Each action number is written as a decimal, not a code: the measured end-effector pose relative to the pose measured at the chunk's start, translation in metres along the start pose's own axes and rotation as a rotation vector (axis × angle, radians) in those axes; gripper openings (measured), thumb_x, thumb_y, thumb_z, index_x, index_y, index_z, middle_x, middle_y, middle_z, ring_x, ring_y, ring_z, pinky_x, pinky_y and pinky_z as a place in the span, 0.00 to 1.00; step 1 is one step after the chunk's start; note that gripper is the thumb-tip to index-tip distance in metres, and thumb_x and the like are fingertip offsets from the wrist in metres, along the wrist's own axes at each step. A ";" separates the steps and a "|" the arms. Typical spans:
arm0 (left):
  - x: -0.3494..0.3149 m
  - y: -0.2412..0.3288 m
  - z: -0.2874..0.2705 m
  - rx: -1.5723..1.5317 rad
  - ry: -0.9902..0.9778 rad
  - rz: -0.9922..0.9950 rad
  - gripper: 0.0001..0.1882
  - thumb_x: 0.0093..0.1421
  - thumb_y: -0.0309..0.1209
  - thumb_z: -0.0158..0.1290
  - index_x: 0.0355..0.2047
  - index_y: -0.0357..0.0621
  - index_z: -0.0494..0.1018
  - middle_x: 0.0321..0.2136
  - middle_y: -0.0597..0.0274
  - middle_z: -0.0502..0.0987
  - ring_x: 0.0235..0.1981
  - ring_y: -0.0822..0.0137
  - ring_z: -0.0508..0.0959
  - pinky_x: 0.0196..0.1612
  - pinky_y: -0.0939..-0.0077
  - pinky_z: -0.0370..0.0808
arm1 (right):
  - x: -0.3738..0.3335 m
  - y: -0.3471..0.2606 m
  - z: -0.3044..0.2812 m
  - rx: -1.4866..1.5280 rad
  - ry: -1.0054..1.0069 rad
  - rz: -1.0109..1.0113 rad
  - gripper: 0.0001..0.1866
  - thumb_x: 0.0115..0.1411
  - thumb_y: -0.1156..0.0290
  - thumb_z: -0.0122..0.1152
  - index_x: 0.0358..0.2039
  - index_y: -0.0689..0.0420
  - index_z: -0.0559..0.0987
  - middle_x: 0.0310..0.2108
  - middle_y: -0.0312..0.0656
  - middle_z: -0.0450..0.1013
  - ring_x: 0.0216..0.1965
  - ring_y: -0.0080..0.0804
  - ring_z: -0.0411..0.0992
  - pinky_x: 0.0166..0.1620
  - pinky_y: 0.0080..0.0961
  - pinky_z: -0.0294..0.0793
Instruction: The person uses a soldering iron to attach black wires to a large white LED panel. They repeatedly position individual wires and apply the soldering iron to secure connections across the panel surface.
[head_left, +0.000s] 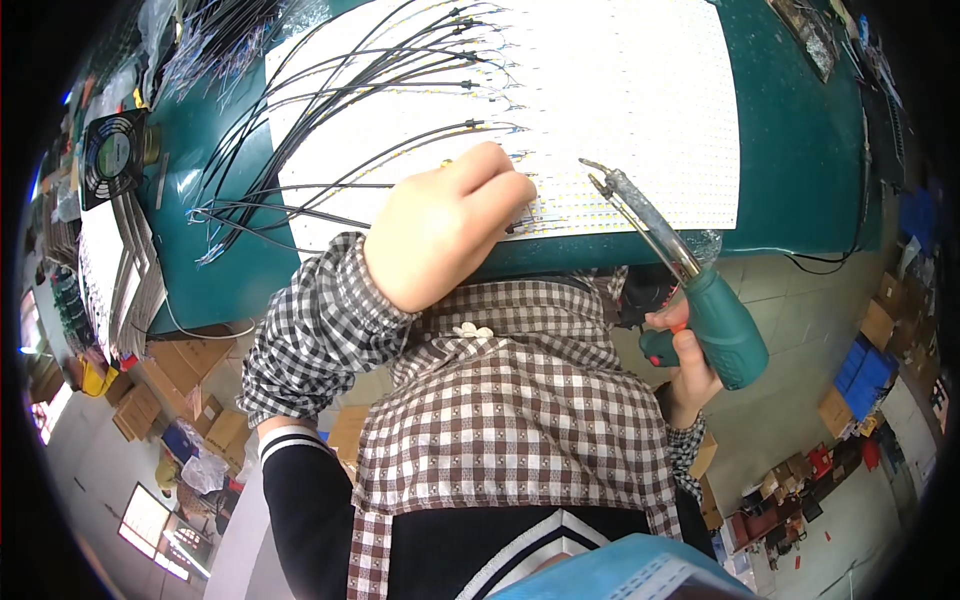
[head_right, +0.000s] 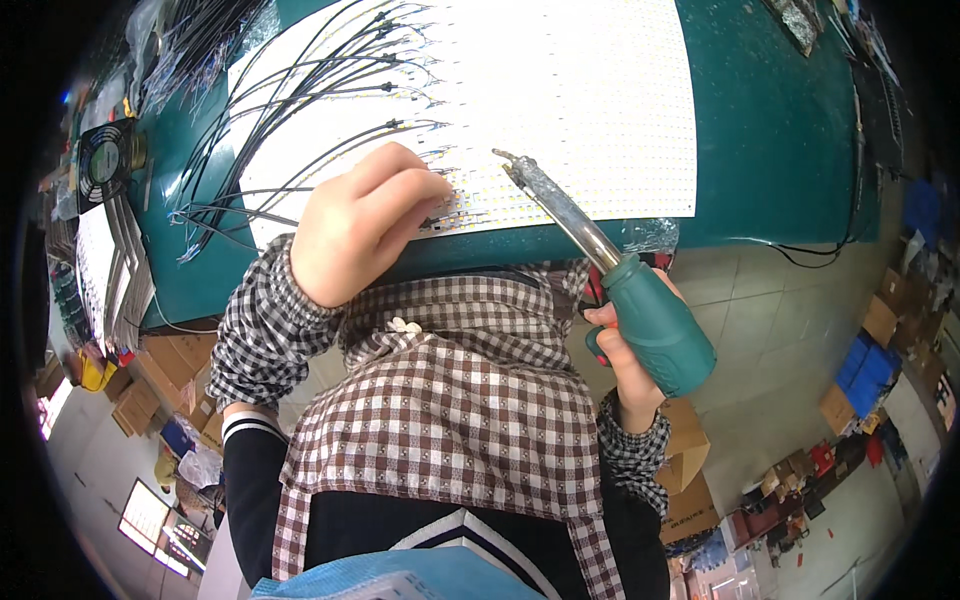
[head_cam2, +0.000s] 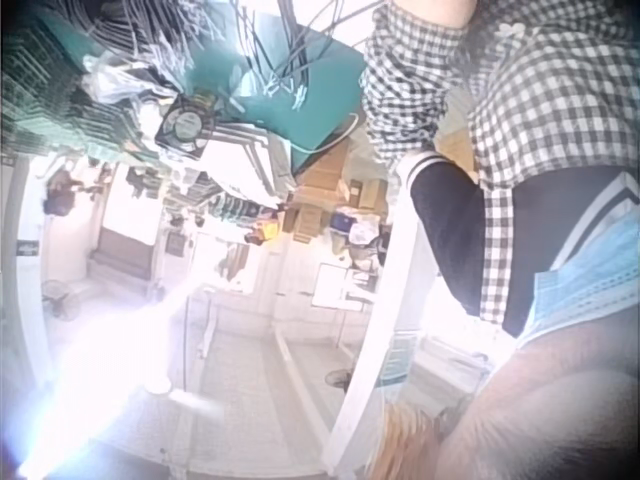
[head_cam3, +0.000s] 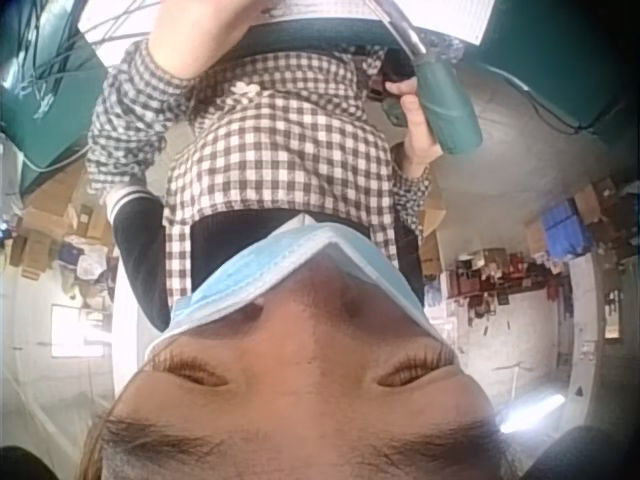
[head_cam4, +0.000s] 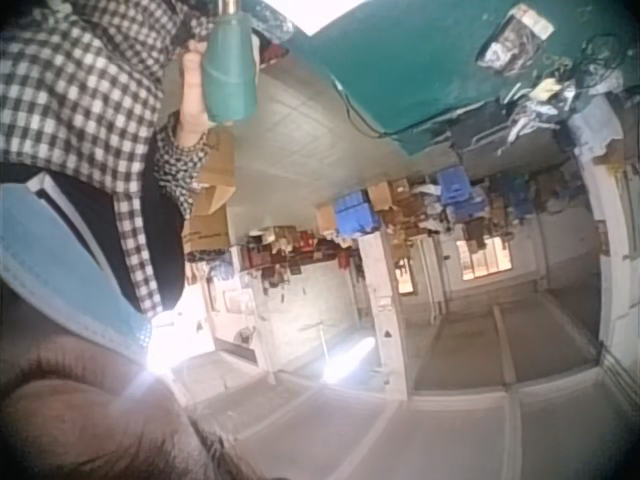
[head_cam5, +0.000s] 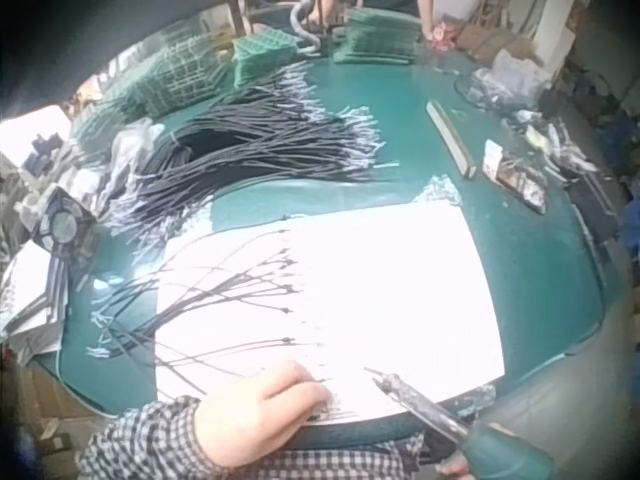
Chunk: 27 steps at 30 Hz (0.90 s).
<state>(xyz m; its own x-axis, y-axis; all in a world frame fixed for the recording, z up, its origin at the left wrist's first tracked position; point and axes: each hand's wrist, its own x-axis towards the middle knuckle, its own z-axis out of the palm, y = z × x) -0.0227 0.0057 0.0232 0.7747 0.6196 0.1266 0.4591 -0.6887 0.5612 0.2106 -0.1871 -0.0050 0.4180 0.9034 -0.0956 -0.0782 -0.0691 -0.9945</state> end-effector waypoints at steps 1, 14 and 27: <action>0.001 0.000 -0.003 -0.018 -0.024 -0.021 0.11 0.55 0.19 0.60 0.39 0.43 0.78 0.31 0.58 0.75 0.31 0.59 0.79 0.33 0.68 0.77 | 0.000 0.000 0.000 0.004 -0.002 -0.006 0.15 0.61 0.68 0.62 0.37 0.71 0.75 0.31 0.50 0.74 0.34 0.39 0.76 0.41 0.39 0.83; 0.003 0.000 0.003 -0.192 0.044 -0.253 0.03 0.54 0.21 0.59 0.29 0.40 0.78 0.26 0.58 0.74 0.27 0.60 0.76 0.31 0.70 0.74 | 0.003 0.009 -0.011 -0.126 -0.084 -0.138 0.17 0.60 0.67 0.63 0.38 0.72 0.75 0.30 0.51 0.75 0.32 0.40 0.76 0.39 0.37 0.81; 0.002 -0.013 0.000 -0.437 -0.096 -0.306 0.03 0.57 0.20 0.60 0.33 0.37 0.80 0.30 0.63 0.76 0.29 0.73 0.76 0.34 0.82 0.73 | -0.004 -0.004 0.002 -0.059 0.055 0.039 0.20 0.60 0.66 0.63 0.44 0.73 0.76 0.34 0.56 0.78 0.33 0.42 0.79 0.39 0.36 0.81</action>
<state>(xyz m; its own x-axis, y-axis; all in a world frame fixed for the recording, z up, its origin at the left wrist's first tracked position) -0.0264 0.0158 0.0161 0.6796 0.7161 -0.1592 0.4618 -0.2490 0.8513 0.2070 -0.1895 -0.0001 0.4652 0.8748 -0.1354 -0.0428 -0.1305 -0.9905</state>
